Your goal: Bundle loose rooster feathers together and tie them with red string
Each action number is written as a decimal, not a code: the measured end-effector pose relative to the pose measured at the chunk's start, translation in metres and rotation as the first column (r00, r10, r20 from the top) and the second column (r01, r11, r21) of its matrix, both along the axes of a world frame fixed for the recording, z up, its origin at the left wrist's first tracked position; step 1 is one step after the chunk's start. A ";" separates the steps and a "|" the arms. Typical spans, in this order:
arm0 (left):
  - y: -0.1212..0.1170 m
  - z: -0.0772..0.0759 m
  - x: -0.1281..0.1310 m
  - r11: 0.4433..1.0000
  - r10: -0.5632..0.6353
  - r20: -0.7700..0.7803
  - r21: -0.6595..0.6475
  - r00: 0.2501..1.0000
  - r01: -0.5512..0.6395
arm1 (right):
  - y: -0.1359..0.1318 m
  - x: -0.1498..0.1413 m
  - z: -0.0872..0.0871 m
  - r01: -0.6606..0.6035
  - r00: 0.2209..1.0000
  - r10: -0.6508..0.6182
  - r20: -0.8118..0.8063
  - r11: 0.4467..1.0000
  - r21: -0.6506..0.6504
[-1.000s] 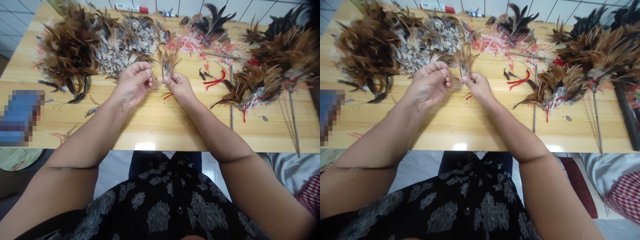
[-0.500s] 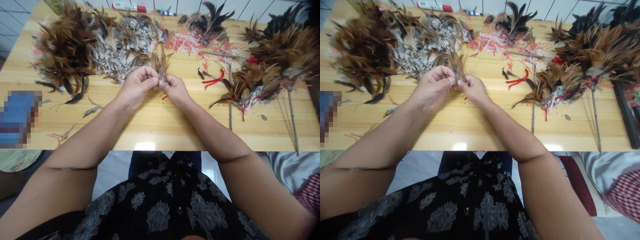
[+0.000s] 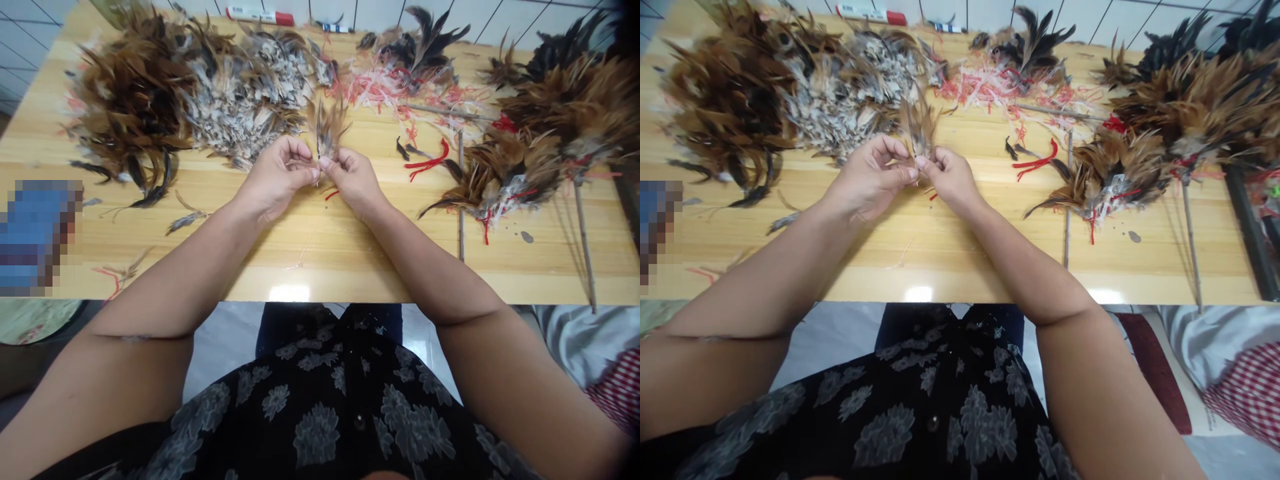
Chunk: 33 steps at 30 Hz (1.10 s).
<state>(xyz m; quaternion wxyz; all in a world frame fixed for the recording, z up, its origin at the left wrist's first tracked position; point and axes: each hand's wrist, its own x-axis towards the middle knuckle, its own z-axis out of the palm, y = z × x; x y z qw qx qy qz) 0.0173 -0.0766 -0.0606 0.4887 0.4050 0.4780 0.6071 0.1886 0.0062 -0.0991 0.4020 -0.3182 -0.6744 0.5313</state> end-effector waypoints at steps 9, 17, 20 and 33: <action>0.002 0.003 -0.010 0.997 0.033 -0.032 0.069 0.999 -0.030 | -0.010 0.002 0.017 -0.010 1.000 0.010 -0.001 0.991 -0.134; 0.001 0.001 -0.009 0.991 0.070 -0.060 0.118 0.996 -0.062 | -0.015 0.005 0.024 -0.023 0.992 0.034 0.119 0.995 -0.093; 0.000 0.002 -0.012 0.993 0.044 -0.144 0.116 0.989 -0.027 | -0.015 0.006 0.026 -0.044 0.988 0.057 0.140 0.995 -0.092; -0.002 0.018 -0.005 0.998 0.054 -0.248 -0.003 0.967 -0.056 | -0.011 0.005 0.019 -0.099 0.978 0.119 0.172 0.987 -0.123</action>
